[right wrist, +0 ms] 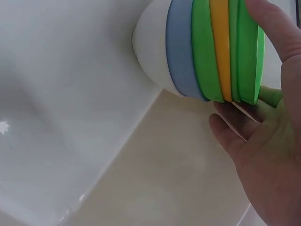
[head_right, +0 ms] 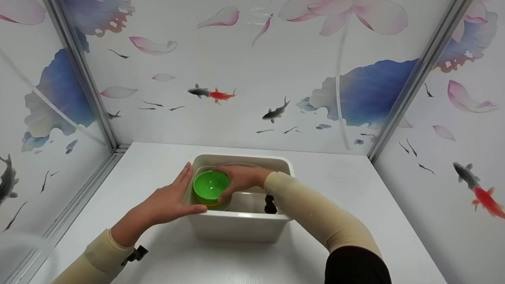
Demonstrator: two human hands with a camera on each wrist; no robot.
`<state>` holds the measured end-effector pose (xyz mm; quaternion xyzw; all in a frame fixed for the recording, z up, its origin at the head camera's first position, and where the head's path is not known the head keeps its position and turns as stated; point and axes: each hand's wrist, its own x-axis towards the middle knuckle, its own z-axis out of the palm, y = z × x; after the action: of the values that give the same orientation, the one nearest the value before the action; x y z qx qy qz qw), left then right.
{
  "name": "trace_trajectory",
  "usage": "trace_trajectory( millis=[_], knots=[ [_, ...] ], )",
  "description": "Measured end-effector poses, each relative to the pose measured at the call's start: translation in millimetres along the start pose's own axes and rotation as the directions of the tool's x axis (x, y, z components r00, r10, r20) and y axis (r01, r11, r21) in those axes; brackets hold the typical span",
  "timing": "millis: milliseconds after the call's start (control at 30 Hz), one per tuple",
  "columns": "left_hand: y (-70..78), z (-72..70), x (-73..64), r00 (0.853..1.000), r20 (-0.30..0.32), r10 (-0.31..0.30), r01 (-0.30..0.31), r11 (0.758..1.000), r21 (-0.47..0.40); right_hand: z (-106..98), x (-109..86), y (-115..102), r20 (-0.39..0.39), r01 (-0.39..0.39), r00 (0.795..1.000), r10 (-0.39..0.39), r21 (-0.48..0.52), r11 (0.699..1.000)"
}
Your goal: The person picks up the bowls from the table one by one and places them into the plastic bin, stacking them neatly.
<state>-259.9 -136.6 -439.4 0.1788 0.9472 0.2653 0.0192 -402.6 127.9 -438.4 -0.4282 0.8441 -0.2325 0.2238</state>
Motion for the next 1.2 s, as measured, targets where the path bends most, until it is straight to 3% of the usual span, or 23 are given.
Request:
trace_trajectory(
  millis=[433, 633, 833, 933, 1000, 1067, 1200],
  knots=[
    [1.6, 2.4, 4.6, 1.0, -0.002, 0.002, -0.002, 1.0, 0.0, -3.1, -2.8, 1.8, 0.012, 0.091, 0.996, -0.091, 0.018, 0.996],
    [4.7, 2.7, 3.8, 1.0, 0.004, 0.01, -0.01, 1.0, -0.003, -11.0, -10.0, 1.3, -0.009, 0.074, 0.997, -0.074, 0.004, 0.997],
    [6.5, -0.1, 5.6, 1.0, 0.007, 0.007, -0.007, 1.0, -0.004, -50.0, -43.7, -15.6, -0.061, -0.018, 0.998, 0.016, -0.032, 0.999],
    [5.2, -1.9, 5.4, 1.0, -0.004, 0.005, -0.005, 1.0, -0.014, -70.3, -70.2, -24.2, -0.121, -0.018, 0.993, 0.015, -0.025, 1.0],
    [3.2, -3.0, 5.0, 1.0, -0.019, 0.009, -0.009, 0.999, -0.033, -79.1, -90.5, -26.5, -0.202, 0.013, 0.979, -0.016, -0.016, 1.0],
    [-0.5, -3.4, 5.1, 0.999, -0.041, 0.011, -0.014, 0.998, -0.063, -82.2, -113.8, -24.5, -0.306, 0.049, 0.951, -0.052, -0.018, 0.999],
    [-13.2, -5.1, 5.0, 0.991, -0.131, -0.008, -0.013, 0.988, -0.156, -71.8, -159.6, -6.9, -0.53, 0.093, 0.84, -0.113, -0.065, 0.994]
  ],
)
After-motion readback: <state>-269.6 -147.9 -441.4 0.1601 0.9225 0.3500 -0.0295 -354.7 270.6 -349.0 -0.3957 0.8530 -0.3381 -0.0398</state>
